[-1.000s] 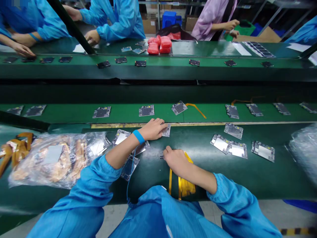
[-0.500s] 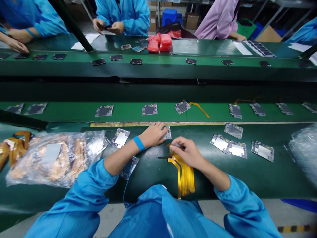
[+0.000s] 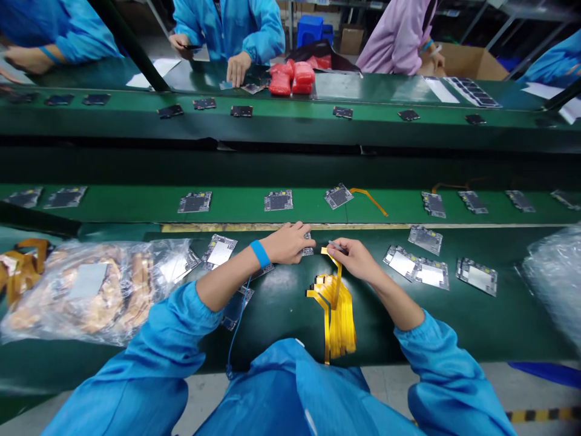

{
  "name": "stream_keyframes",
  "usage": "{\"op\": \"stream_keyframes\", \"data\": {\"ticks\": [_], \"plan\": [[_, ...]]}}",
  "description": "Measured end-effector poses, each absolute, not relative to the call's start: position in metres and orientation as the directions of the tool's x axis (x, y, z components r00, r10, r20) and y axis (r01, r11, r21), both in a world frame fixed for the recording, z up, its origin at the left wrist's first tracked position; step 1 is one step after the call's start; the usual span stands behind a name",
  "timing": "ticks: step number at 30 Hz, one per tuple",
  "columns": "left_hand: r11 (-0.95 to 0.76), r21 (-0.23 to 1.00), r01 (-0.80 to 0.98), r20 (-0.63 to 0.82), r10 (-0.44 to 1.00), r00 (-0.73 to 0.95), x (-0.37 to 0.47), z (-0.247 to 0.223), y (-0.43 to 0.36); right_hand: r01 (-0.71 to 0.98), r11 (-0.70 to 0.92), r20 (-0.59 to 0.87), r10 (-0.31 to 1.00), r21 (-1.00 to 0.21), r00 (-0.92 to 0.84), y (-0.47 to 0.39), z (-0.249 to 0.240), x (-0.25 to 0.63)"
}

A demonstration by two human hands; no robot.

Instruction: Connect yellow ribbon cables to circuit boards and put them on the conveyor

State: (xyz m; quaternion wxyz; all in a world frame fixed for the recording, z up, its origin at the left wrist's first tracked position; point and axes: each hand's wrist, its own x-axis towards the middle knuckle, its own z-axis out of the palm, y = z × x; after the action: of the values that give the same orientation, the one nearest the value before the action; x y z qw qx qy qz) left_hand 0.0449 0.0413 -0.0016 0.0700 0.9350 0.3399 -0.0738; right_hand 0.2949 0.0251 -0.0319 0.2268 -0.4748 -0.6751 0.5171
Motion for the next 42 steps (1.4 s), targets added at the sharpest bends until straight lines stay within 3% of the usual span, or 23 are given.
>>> {"op": "stream_keyframes", "data": {"ticks": [4, 10, 17, 35, 42], "plan": [[-0.767, 0.081, 0.637, -0.184, 0.617, 0.766, 0.044, -0.002, 0.042, 0.543, 0.052, -0.214, 0.884, -0.838, -0.415, 0.033, -0.039, 0.29], [-0.729, 0.139, 0.671, -0.096, 0.664, 0.742, 0.037, -0.011, 0.036, 0.775, 0.079, -0.29, 0.9, -0.627, -0.326, 0.043, -0.034, 0.274], [-0.711, 0.146, 0.688, -0.072, 0.686, 0.724, 0.033, -0.019, 0.031, 0.867, 0.081, -0.335, 0.901, -0.492, -0.275, 0.045, -0.021, 0.263], [-0.718, 0.179, 0.673, -0.026, 0.68, 0.733, 0.031, -0.024, 0.029, 0.908, 0.165, -0.372, 0.872, -0.385, -0.317, 0.052, -0.012, 0.254], [-0.715, 0.203, 0.67, -0.026, 0.68, 0.733, 0.032, -0.022, 0.028, 0.897, 0.17, -0.371, 0.867, -0.408, -0.333, 0.053, -0.012, 0.256]]}}
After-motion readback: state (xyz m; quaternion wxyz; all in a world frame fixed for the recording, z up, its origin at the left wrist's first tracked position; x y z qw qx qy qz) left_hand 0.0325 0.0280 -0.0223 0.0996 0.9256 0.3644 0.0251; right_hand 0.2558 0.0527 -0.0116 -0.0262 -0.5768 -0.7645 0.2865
